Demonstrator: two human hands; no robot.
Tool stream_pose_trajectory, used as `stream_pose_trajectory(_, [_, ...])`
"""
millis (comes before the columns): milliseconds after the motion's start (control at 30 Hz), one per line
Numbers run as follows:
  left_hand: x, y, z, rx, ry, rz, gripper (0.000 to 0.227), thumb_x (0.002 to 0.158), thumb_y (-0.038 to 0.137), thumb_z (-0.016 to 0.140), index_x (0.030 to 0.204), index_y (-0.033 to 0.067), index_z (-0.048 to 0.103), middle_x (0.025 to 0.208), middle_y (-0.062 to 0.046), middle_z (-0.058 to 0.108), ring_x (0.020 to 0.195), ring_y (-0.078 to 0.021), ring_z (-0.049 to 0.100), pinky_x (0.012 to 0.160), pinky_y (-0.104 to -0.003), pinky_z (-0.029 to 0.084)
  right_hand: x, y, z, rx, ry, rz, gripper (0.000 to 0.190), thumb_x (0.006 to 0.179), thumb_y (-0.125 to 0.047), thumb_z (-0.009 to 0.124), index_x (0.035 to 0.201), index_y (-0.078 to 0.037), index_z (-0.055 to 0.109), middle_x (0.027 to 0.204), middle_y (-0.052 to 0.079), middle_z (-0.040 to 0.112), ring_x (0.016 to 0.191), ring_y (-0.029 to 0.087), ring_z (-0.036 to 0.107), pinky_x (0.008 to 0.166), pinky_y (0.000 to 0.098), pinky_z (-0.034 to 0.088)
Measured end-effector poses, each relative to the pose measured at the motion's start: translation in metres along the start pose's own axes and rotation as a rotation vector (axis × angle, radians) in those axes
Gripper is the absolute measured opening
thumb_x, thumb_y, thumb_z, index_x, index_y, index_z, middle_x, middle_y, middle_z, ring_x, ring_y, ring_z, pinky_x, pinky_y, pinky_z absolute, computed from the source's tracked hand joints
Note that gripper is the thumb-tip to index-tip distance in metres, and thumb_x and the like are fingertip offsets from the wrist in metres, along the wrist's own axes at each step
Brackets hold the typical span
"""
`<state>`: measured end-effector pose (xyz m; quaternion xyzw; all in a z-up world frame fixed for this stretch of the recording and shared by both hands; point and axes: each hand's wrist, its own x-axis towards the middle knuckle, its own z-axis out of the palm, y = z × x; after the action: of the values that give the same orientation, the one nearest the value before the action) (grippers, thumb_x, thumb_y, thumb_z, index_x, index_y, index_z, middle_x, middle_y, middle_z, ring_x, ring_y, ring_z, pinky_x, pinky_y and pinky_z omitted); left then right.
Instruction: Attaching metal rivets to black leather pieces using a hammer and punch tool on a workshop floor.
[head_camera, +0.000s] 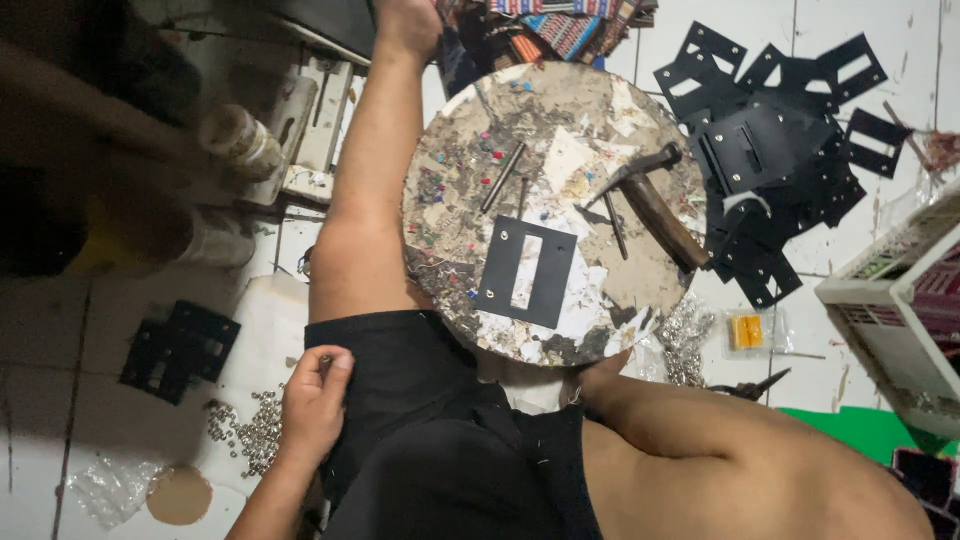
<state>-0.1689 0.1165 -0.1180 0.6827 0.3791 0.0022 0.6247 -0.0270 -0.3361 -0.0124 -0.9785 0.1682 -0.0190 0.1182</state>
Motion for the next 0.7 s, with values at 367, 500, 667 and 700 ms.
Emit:
stream_pose_trajectory(367, [0.027, 0.131, 0.146, 0.751, -0.471, 0.875, 0.046, 0.097, 0.034, 0.066, 0.141, 0.0216, 0.059, 0.135, 0.002, 0.063, 0.094, -0.0271, 0.072, 0.052, -0.046, 0.055, 0.117, 0.123, 0.051, 0.457, -0.199, -0.094, 0.032, 0.109, -0.021, 0.069, 0.136, -0.004, 0.068, 0.098, 0.013, 0.067, 0.082, 0.021, 0.066, 0.077, 0.0346, 0.049])
stream_pose_trajectory(500, [0.055, 0.148, 0.206, 0.857, -0.573, 0.868, 0.050, 0.097, 0.021, 0.062, 0.146, 0.0164, 0.053, 0.145, -0.002, 0.056, 0.088, -0.0410, 0.070, 0.059, -0.062, 0.051, 0.130, -0.003, -0.039, 0.438, -0.367, -0.274, 0.040, 0.102, -0.017, 0.071, 0.140, -0.003, 0.066, 0.105, 0.012, 0.070, 0.093, 0.015, 0.061, 0.087, 0.0288, 0.048])
stream_pose_trajectory(667, [0.072, 0.160, 0.218, 0.962, -0.623, 0.759, 0.043, 0.095, 0.015, 0.067, 0.136, 0.0150, 0.058, 0.119, -0.014, 0.058, 0.084, -0.0467, 0.065, 0.057, -0.059, 0.051, 0.131, -0.109, -0.075, 0.298, -0.730, -0.483, 0.045, 0.089, -0.025, 0.071, 0.132, -0.012, 0.069, 0.114, 0.005, 0.078, 0.103, 0.014, 0.070, 0.086, 0.0330, 0.054])
stream_pose_trajectory(700, [0.074, 0.153, 0.215, 0.969, -0.629, 0.759, 0.043, 0.095, 0.015, 0.067, 0.136, 0.0150, 0.058, 0.119, -0.014, 0.058, 0.084, -0.0467, 0.065, 0.057, -0.059, 0.051, 0.129, -0.112, -0.062, 0.304, -0.731, -0.477, 0.045, 0.089, -0.025, 0.071, 0.132, -0.012, 0.069, 0.114, 0.005, 0.078, 0.103, 0.014, 0.070, 0.086, 0.0330, 0.054])
